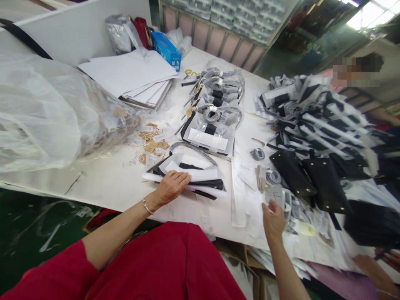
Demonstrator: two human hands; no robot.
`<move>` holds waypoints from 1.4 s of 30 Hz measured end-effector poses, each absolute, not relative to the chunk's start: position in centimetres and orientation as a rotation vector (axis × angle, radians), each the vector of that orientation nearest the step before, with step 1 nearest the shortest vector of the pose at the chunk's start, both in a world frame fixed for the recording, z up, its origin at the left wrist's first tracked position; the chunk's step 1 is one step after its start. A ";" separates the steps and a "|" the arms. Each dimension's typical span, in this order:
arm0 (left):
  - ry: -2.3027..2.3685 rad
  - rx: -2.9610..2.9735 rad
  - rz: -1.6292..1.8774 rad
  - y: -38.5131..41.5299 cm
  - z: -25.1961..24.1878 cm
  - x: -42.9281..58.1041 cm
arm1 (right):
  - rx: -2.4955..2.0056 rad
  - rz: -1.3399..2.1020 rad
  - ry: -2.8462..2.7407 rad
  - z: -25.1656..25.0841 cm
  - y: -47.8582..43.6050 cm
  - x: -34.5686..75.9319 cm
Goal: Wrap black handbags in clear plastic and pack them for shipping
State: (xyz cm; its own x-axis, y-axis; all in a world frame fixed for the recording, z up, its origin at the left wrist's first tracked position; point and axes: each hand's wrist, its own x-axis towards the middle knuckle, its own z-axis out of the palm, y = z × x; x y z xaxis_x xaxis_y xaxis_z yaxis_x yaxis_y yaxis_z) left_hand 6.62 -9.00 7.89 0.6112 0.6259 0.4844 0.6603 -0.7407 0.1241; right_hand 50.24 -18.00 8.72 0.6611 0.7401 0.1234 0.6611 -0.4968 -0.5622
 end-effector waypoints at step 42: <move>-1.150 -2.673 -0.810 -13.3 3.7 14.3 | -1.255 -0.017 -3.712 13.7 2.4 27.7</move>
State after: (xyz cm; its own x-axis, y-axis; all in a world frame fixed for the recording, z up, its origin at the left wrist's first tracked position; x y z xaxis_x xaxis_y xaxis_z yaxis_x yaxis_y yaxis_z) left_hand 14.32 -13.34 3.66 0.5680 0.6387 0.5190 0.7036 -0.7040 0.0964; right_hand 27.66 2.44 13.72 -0.5378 0.5228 -0.6614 0.5167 0.8243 0.2315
